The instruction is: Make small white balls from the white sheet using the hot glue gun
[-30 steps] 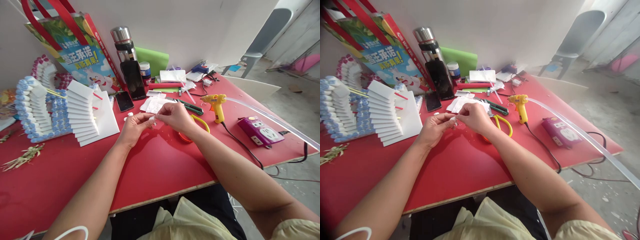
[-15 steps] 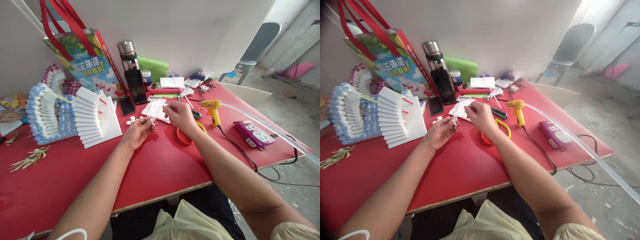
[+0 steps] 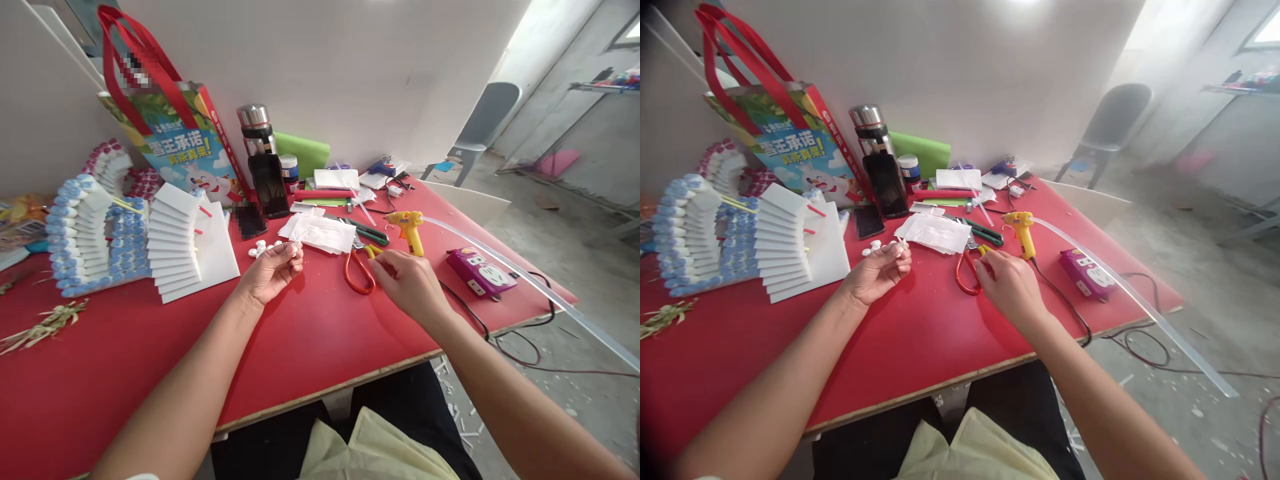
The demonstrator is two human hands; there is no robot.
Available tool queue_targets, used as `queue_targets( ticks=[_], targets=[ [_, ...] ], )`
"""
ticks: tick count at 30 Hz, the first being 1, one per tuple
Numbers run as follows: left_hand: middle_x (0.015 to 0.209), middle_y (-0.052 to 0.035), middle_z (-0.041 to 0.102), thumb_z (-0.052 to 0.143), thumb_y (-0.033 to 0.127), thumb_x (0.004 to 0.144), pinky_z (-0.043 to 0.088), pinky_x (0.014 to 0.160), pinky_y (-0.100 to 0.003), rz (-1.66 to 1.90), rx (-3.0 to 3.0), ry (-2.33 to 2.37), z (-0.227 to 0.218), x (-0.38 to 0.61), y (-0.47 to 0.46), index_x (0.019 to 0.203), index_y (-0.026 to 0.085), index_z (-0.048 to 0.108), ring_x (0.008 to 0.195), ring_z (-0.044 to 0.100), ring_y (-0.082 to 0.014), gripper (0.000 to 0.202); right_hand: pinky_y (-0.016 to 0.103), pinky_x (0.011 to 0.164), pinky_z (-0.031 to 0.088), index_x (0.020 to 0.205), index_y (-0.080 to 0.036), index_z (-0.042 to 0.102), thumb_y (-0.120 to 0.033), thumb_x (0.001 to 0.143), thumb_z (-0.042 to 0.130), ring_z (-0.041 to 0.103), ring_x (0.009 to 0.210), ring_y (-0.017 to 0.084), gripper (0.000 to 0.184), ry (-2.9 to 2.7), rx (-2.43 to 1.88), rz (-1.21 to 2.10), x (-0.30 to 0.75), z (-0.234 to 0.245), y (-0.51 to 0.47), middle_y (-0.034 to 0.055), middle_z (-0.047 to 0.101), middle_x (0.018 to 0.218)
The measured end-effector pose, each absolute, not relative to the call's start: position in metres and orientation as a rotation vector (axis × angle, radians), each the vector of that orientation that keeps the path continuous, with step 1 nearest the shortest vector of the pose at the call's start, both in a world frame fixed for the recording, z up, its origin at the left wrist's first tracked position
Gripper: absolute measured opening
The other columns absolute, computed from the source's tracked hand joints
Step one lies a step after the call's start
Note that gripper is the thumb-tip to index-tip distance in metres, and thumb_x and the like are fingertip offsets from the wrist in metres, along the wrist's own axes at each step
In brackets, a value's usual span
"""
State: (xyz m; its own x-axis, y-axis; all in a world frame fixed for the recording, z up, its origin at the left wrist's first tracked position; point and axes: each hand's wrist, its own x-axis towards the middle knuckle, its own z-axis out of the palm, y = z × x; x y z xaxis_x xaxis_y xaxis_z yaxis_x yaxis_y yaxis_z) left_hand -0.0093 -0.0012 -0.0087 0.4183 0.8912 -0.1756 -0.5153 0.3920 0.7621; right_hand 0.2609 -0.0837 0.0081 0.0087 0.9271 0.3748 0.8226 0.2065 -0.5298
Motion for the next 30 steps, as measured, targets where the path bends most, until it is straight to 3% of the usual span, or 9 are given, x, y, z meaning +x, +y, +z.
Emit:
queue_targets(
  ticks=[4,8,14,16,18,20,23,26,30],
  targets=[
    [0.080,-0.0042,0.063,0.087,0.017,0.073,0.050,0.059,-0.017,0.964,0.779,0.701,-0.013,-0.010,0.001,0.089,0.010,0.077,0.065,0.052,-0.0062,0.020,0.033,0.068,0.045,0.089,-0.021,0.066,-0.032,0.098,0.051,0.062,0.075,0.021,0.020,-1.758,-1.610,-0.049,0.290,-0.009,-0.104,0.0083,0.069,0.090],
    [0.080,-0.0050,0.066,0.089,0.020,0.072,0.048,0.058,-0.016,0.986,0.863,0.747,-0.012,-0.011,0.000,0.087,0.011,0.078,0.063,0.053,-0.0057,0.021,0.041,0.079,0.051,0.100,-0.021,0.067,-0.031,0.097,0.051,0.065,0.093,0.028,0.018,-1.693,-1.626,-0.227,0.315,-0.020,-0.112,0.0128,0.069,0.102],
    [0.078,-0.0073,0.072,0.090,0.029,0.070,0.049,0.061,-0.024,1.037,1.152,0.887,-0.008,0.000,-0.007,0.090,0.013,0.080,0.060,0.058,-0.0101,0.028,0.047,0.087,0.053,0.124,-0.013,0.062,-0.044,0.086,0.062,0.064,0.107,0.033,0.049,-1.450,-1.830,0.034,0.336,-0.025,-0.063,0.0225,0.062,0.126],
    [0.079,-0.0073,0.073,0.090,0.031,0.070,0.050,0.065,-0.027,1.098,1.234,0.895,-0.007,0.005,-0.010,0.090,0.014,0.080,0.060,0.058,-0.0109,0.028,0.045,0.082,0.053,0.120,-0.012,0.065,-0.044,0.081,0.066,0.065,0.101,0.033,0.050,-1.375,-1.905,0.157,0.340,-0.023,-0.038,0.0225,0.066,0.118],
    [0.081,-0.0077,0.074,0.088,0.032,0.073,0.050,0.069,-0.028,1.120,1.345,0.916,-0.007,0.007,-0.013,0.093,0.015,0.081,0.061,0.057,-0.0113,0.028,0.037,0.068,0.051,0.107,-0.014,0.069,-0.043,0.079,0.067,0.066,0.079,0.026,0.040,-1.356,-1.880,0.357,0.343,-0.021,-0.016,0.0139,0.072,0.095],
    [0.080,-0.0077,0.074,0.086,0.034,0.075,0.050,0.070,-0.029,1.131,1.404,0.931,-0.007,0.007,-0.014,0.095,0.015,0.081,0.061,0.057,-0.0117,0.028,0.032,0.056,0.046,0.089,-0.016,0.070,-0.041,0.074,0.070,0.060,0.059,0.020,0.029,-1.309,-1.868,0.496,0.344,-0.022,-0.002,0.0057,0.067,0.069],
    [0.081,-0.0071,0.074,0.086,0.032,0.076,0.051,0.072,-0.027,1.144,1.357,0.887,-0.008,0.006,-0.015,0.094,0.014,0.080,0.063,0.059,-0.0109,0.027,0.031,0.047,0.041,0.069,-0.016,0.065,-0.035,0.070,0.071,0.053,0.045,0.018,0.019,-1.259,-1.848,0.575,0.346,-0.026,0.006,0.0029,0.058,0.050],
    [0.081,-0.0067,0.073,0.089,0.031,0.072,0.052,0.066,-0.025,1.160,1.131,0.796,-0.010,0.004,-0.012,0.094,0.013,0.078,0.062,0.059,-0.0096,0.030,0.031,0.046,0.043,0.070,-0.016,0.064,-0.032,0.075,0.067,0.057,0.046,0.019,0.017,-1.190,-1.790,0.600,0.342,-0.026,0.000,0.0057,0.061,0.051],
    [0.078,-0.0035,0.068,0.090,0.026,0.071,0.051,0.059,-0.018,1.146,0.863,0.697,-0.012,0.002,-0.008,0.090,0.011,0.076,0.061,0.056,-0.0062,0.028,0.029,0.049,0.050,0.089,-0.015,0.068,-0.032,0.077,0.071,0.063,0.057,0.016,0.021,-1.104,-1.498,0.728,0.317,0.003,-0.019,0.0110,0.074,0.082]
  ],
)
